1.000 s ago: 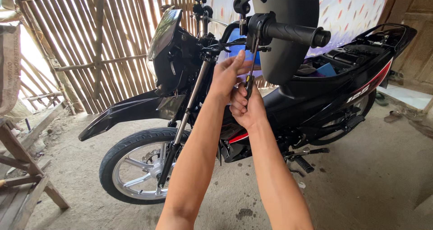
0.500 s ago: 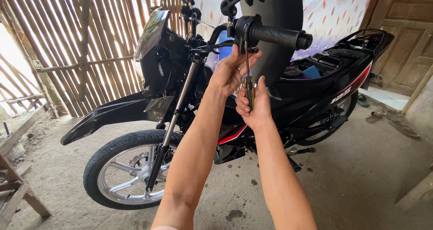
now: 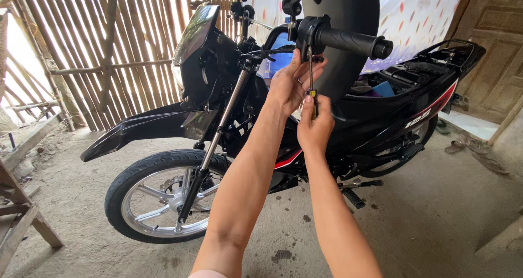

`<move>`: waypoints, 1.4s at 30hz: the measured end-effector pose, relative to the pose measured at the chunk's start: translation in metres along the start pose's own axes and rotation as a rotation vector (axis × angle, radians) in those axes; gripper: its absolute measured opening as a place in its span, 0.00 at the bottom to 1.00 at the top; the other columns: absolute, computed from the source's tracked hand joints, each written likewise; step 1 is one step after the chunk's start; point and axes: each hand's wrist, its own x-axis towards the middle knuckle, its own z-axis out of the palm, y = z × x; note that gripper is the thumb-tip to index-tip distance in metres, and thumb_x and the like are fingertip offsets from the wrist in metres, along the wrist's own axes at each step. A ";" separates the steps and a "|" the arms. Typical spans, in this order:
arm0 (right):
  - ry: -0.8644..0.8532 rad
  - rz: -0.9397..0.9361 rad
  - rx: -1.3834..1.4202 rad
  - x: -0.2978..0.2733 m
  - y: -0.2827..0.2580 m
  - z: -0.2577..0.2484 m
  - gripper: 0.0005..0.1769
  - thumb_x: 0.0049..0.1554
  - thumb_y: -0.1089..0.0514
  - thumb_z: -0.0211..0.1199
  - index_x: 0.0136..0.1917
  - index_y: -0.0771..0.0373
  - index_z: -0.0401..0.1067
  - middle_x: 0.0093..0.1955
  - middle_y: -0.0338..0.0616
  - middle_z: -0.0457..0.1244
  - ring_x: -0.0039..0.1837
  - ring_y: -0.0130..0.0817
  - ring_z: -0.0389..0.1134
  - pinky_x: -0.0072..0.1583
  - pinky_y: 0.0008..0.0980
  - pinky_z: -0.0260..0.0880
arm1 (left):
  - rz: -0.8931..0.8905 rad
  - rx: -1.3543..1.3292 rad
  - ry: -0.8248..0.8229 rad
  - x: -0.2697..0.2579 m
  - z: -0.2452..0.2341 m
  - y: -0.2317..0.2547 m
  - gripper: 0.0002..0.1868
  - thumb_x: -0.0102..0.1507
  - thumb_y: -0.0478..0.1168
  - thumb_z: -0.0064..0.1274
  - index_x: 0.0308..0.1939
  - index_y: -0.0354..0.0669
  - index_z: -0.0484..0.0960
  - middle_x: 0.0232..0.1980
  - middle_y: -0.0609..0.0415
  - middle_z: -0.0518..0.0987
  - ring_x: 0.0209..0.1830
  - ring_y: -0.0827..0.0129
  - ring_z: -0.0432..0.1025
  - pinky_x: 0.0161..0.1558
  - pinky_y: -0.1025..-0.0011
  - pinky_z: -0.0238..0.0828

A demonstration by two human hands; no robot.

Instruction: The person uses a screwdriver to tighten components on a motorcycle handlebar and then wipes the area with a cloth.

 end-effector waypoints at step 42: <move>0.040 0.911 1.098 0.088 0.045 0.011 0.18 0.59 0.43 0.66 0.56 0.54 0.72 0.42 0.36 0.64 0.42 0.27 0.64 0.44 0.29 0.63 | -0.131 0.086 0.335 0.070 -0.064 -0.008 0.14 0.67 0.37 0.49 0.54 0.52 0.83 0.41 0.62 0.77 0.40 0.75 0.70 0.41 0.72 0.68</move>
